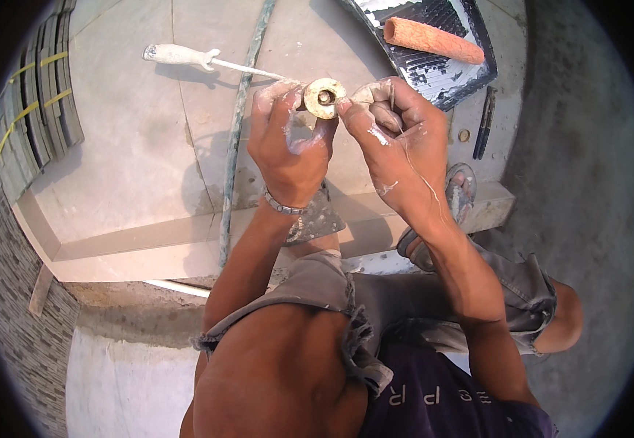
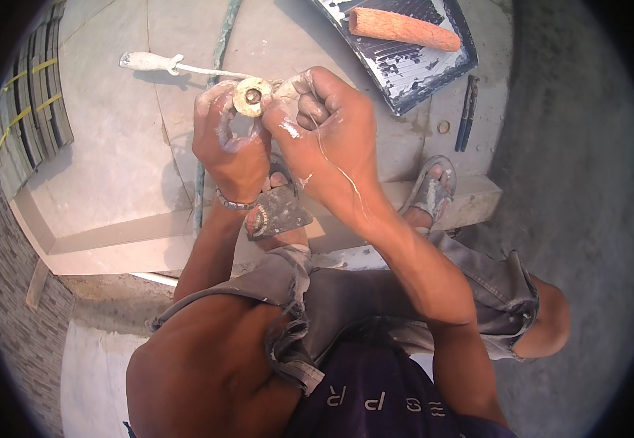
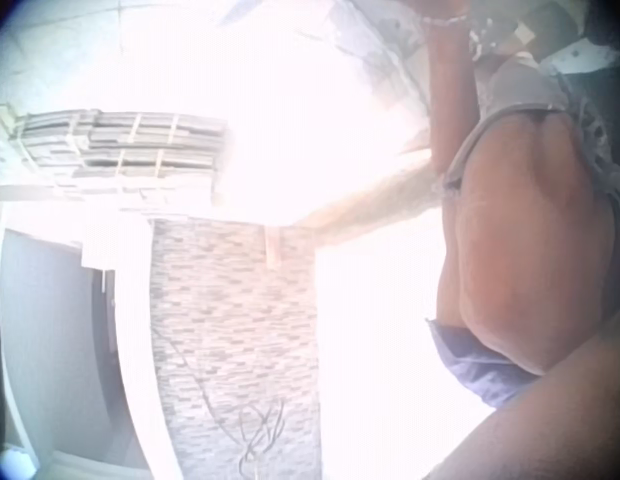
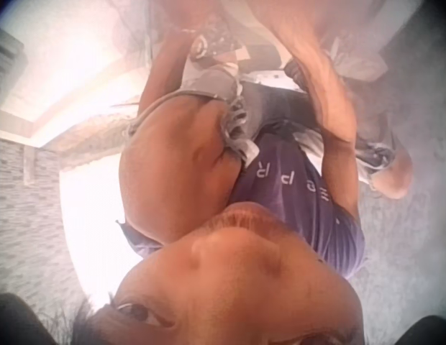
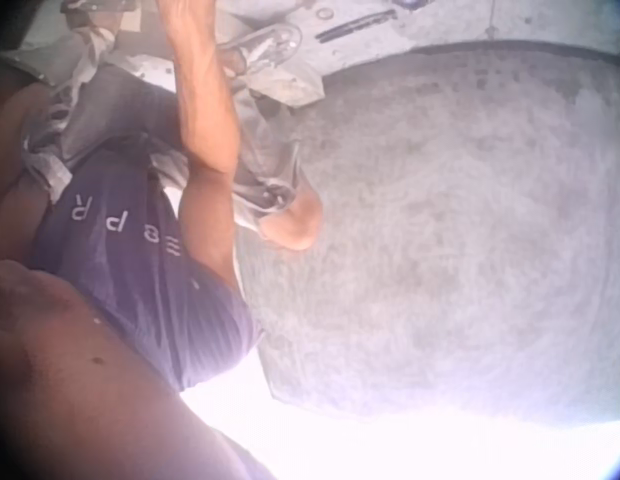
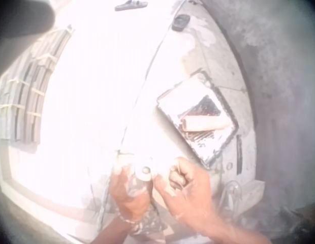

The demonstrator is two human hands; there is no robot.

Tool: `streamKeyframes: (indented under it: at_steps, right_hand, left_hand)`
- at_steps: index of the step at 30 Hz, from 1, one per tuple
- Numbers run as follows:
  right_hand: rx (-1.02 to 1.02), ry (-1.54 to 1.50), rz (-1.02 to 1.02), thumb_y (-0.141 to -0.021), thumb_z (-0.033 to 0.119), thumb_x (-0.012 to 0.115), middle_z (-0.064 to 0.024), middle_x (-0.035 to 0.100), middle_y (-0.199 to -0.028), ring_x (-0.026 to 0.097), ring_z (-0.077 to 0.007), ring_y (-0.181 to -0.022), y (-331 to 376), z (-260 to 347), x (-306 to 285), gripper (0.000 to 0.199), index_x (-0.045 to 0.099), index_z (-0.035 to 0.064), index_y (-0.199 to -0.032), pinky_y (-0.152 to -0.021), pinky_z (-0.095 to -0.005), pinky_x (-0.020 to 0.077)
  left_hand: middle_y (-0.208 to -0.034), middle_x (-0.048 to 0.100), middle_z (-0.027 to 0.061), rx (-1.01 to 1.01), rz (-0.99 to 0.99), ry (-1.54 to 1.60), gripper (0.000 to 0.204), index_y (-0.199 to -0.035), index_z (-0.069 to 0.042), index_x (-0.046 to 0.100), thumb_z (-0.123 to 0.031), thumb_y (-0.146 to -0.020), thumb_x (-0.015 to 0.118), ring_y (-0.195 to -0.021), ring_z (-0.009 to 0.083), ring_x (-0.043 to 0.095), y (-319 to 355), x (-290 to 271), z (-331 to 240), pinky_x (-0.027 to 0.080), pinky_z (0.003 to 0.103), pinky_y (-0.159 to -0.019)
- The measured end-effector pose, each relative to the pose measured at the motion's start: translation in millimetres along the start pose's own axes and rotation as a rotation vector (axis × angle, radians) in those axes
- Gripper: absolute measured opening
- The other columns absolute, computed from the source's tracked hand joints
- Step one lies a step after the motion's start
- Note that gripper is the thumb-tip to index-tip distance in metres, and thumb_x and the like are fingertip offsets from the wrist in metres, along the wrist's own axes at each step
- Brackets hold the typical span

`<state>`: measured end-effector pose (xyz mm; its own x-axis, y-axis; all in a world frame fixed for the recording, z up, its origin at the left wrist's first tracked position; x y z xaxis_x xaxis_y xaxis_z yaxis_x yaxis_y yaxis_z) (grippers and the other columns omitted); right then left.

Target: The person assembles a paint roller by inserting a metal rod into a roller core and securing it with a string. The person repeatedly wraps and ties the string around the core to hold the rod in place.

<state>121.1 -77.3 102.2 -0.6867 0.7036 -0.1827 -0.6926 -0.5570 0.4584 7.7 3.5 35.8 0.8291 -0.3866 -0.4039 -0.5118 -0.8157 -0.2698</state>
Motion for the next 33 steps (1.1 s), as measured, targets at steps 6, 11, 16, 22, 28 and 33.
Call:
streamKeyframes:
  at_steps: [6, 11, 16, 22, 28, 33]
  right_hand:
    - [-0.146, 0.307, -0.039, -0.087, 0.014, 0.075, -0.0058, 0.041, -0.065, 0.037, -0.011, -0.068, -5, 6, -12, 0.033, 0.048, -0.0019, -0.077, -0.055, -0.0331, 0.0356]
    - [-0.107, 0.255, 0.064, -0.089, 0.011, 0.078, 0.0034, 0.04, -0.067, 0.036, -0.0062, -0.066, -11, 10, -15, 0.027, 0.054, 0.0017, -0.078, -0.056, -0.0278, 0.0329]
    - [-0.115, 0.349, 0.093, -0.09, 0.01, 0.08, 0.0061, 0.041, -0.065, 0.034, -0.0043, -0.064, -8, 15, -14, 0.026, 0.058, 0.0025, -0.079, -0.055, -0.0261, 0.0307]
    - [-0.137, 0.439, 0.099, -0.083, 0.006, 0.069, -0.0222, 0.051, -0.062, 0.047, -0.0283, -0.056, -4, 29, -8, 0.022, 0.053, -0.0079, -0.077, -0.058, -0.0433, 0.0442]
    - [-0.172, 0.509, 0.123, -0.086, 0.008, 0.073, -0.0139, 0.048, -0.062, 0.042, -0.0239, -0.058, 4, 24, -8, 0.022, 0.057, -0.0052, -0.08, -0.057, -0.0393, 0.0382]
    - [-0.179, 0.512, 0.075, -0.091, 0.009, 0.078, 0.0036, 0.045, -0.063, 0.034, -0.0074, -0.061, 5, 19, -11, 0.02, 0.063, -0.0008, -0.084, -0.054, -0.03, 0.0291]
  left_hand:
    - [-0.114, 0.07, 0.017, -0.037, 0.023, -0.015, 0.047, -0.113, -0.001, 0.066, 0.0, -0.072, 0.088, -0.103, 0.0404, 0.07, 7, 5, 1, 0.057, 0.047, -0.092]
    - [-0.11, 0.073, 0.0156, -0.048, 0.016, 0.089, 0.048, -0.115, -0.002, 0.067, 0.001, -0.072, 0.087, -0.102, 0.0411, 0.071, 11, 6, 2, 0.051, 0.054, -0.109]
    - [-0.11, 0.073, 0.0149, -0.007, 0.049, 0.049, 0.049, -0.117, -0.002, 0.067, 0.002, -0.072, 0.086, -0.1, 0.0406, 0.071, 16, 1, 3, 0.045, 0.058, -0.116]
    - [-0.111, 0.072, 0.0142, 0.052, 0.064, -0.003, 0.05, -0.12, -0.002, 0.066, 0.0, -0.074, 0.086, -0.099, 0.0379, 0.071, 17, -2, 6, 0.041, 0.063, -0.117]
    - [-0.109, 0.071, 0.0149, 0.136, 0.053, -0.01, 0.049, -0.121, -0.001, 0.062, -0.001, -0.078, 0.084, -0.099, 0.0379, 0.07, 29, -3, 3, 0.039, 0.066, -0.117]
    - [-0.108, 0.071, 0.0164, 0.175, 0.08, -0.027, 0.048, -0.12, 0.001, 0.062, -0.002, -0.077, 0.082, -0.098, 0.038, 0.07, 29, -1, 4, 0.039, 0.066, -0.115]
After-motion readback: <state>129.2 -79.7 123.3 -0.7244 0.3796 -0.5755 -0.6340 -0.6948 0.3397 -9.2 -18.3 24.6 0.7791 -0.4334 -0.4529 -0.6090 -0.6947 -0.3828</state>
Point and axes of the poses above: each hand's wrist, its own y-axis away from the middle knuckle, its own x-axis out of the palm, z = x × y, the point moved 4 cm from there along -y, towards the middle knuckle
